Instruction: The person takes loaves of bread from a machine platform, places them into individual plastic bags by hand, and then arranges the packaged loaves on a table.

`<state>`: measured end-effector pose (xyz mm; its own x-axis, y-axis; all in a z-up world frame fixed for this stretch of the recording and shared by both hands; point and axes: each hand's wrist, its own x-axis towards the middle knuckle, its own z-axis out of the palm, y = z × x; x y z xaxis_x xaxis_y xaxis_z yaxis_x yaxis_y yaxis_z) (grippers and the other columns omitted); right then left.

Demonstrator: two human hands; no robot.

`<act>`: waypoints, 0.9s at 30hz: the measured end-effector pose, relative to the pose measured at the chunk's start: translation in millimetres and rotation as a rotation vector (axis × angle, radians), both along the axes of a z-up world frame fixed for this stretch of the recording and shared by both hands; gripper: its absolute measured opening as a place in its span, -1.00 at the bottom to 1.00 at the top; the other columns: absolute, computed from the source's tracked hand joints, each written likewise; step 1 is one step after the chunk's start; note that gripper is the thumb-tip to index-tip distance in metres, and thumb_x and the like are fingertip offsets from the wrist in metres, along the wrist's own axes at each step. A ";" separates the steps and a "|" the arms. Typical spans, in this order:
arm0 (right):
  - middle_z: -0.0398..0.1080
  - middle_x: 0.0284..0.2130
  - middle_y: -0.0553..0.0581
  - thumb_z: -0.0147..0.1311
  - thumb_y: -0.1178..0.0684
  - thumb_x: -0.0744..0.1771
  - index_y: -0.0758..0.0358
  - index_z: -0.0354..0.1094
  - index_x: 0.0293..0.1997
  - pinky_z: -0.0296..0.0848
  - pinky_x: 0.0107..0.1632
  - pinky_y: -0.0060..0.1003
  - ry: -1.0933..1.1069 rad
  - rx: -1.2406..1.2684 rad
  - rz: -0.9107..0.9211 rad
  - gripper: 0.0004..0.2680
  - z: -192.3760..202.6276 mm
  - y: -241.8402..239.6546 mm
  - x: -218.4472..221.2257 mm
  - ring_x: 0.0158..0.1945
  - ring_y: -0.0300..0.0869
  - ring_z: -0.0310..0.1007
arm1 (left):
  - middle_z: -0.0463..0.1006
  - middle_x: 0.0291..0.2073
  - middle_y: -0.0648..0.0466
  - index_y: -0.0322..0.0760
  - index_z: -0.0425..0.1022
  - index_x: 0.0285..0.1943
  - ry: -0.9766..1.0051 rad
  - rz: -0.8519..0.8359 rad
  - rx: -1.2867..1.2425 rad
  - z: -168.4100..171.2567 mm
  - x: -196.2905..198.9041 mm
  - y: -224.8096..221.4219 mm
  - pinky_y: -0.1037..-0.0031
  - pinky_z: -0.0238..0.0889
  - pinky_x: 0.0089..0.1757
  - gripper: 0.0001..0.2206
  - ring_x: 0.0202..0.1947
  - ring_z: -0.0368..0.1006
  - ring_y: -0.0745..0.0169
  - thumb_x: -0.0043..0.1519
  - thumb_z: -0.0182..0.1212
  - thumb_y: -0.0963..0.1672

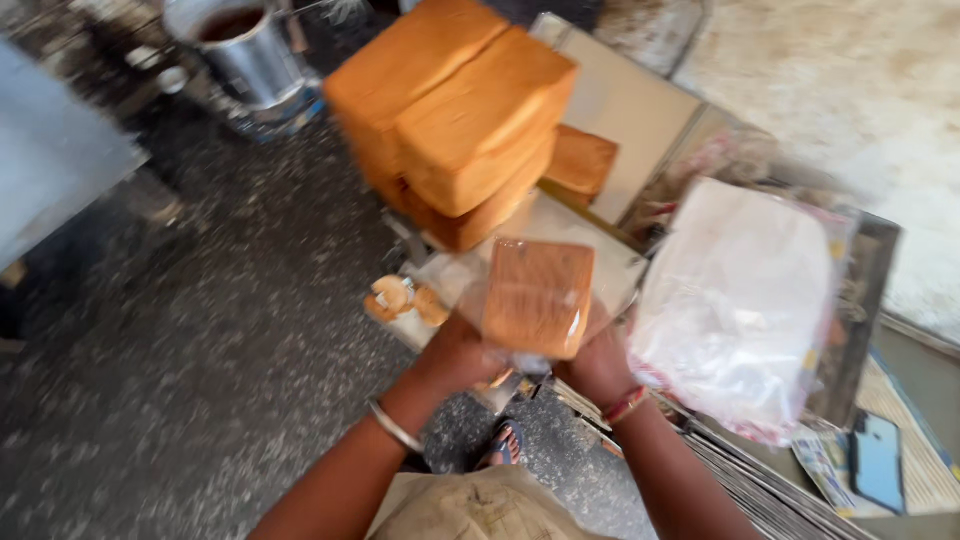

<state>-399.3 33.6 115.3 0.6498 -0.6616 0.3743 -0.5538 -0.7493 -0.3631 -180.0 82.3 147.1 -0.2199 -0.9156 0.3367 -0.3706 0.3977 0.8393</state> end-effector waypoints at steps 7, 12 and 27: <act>0.18 0.26 0.50 0.20 0.16 0.21 0.33 0.25 0.26 0.22 0.30 0.08 -0.058 0.267 0.499 -0.54 20.9 110.3 80.5 0.32 0.38 0.14 | 0.35 0.17 -0.35 -0.54 0.10 0.43 0.036 0.390 0.102 42.3 61.6 186.6 0.16 0.25 0.10 -0.09 0.18 0.30 -0.30 -0.06 0.51 -0.03; 0.51 -0.08 0.33 0.12 0.05 0.28 0.27 0.36 0.16 0.45 0.04 0.01 0.194 0.658 0.697 -0.67 38.7 190.2 170.8 -0.04 0.15 0.49 | 0.56 -0.05 -0.28 -0.53 0.13 0.40 -0.093 0.634 0.392 50.8 120.5 330.1 0.14 0.41 -0.09 -0.17 -0.07 0.52 -0.26 0.05 0.40 0.05; 0.50 -0.58 0.20 -0.17 -0.05 0.41 0.43 0.42 -0.15 0.30 -0.53 -0.25 0.954 1.062 1.018 -0.71 -1.0 546.1 523.2 -0.64 -0.17 0.48 | 0.59 -0.64 -0.09 -0.38 0.53 -0.49 0.334 1.568 0.706 -10.0 228.7 769.6 0.24 0.49 -0.32 -0.48 -0.54 0.61 0.02 0.40 -0.09 0.04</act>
